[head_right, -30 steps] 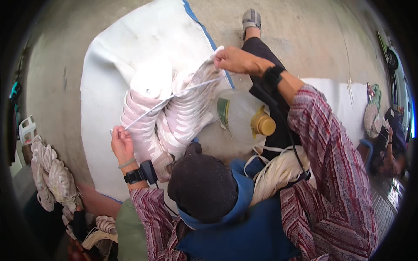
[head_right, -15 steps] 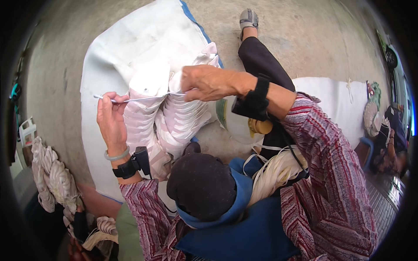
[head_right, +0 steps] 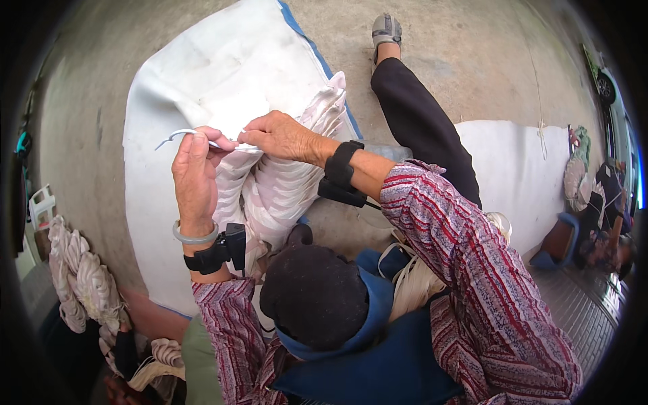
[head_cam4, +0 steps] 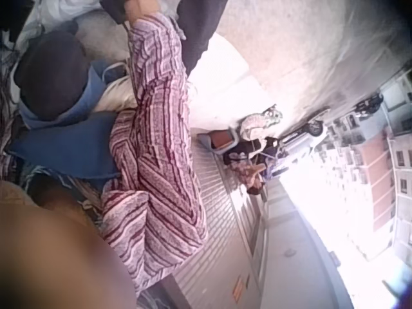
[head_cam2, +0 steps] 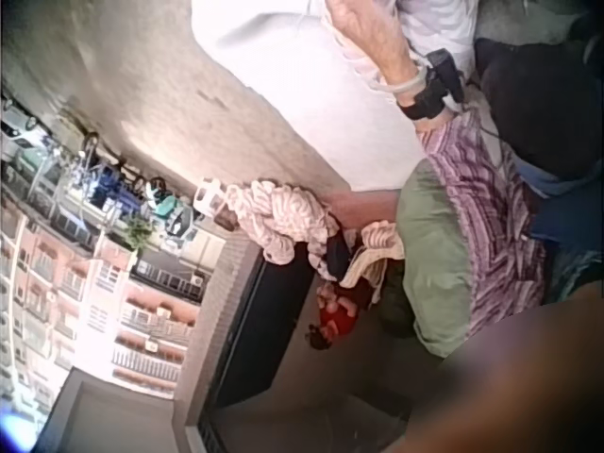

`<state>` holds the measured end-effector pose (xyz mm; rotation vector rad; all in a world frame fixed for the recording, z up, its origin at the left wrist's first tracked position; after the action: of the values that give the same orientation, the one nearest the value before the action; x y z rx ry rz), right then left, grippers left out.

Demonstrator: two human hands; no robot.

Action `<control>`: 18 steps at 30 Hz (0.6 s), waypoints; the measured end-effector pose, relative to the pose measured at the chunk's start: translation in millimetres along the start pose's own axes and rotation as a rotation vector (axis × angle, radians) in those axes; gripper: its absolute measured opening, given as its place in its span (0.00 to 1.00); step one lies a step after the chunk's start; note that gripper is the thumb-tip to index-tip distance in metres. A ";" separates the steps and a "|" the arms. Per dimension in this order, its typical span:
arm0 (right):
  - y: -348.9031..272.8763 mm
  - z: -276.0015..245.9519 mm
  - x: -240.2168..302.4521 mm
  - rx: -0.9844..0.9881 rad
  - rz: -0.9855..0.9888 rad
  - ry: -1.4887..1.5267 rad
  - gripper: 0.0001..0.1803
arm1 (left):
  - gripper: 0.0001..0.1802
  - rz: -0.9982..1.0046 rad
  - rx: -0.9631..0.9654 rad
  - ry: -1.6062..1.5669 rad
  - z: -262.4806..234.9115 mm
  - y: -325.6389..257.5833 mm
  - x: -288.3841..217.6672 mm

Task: The recorder is organizing and bundling together several pink and white shoe upper components using white cord or laces.

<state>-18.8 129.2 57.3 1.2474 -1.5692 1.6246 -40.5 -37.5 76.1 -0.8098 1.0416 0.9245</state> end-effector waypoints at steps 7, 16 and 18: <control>-2.7 5.8 -1.9 0.223 -0.099 0.144 0.17 | 0.16 -0.043 -0.086 -0.192 -17.1 2.5 15.3; -5.5 4.8 -3.9 0.151 0.199 0.652 0.16 | 0.16 0.240 0.192 1.138 8.1 -19.0 85.0; -7.7 12.1 -1.2 0.151 0.205 0.595 0.15 | 0.11 0.285 0.218 1.232 16.8 -23.1 89.2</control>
<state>-8.6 119.0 58.3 0.5866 -1.2370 2.0336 6.2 -10.7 -0.6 -1.0677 2.3237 0.4530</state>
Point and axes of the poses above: each hand's wrist, its own y-axis towards the middle knuckle, its own z-axis out of the palm, x = y × z, the point moved 2 cm from there along y, towards the middle knuckle, and after that the axes turned 2 degrees about z, right-handed, at the moved point
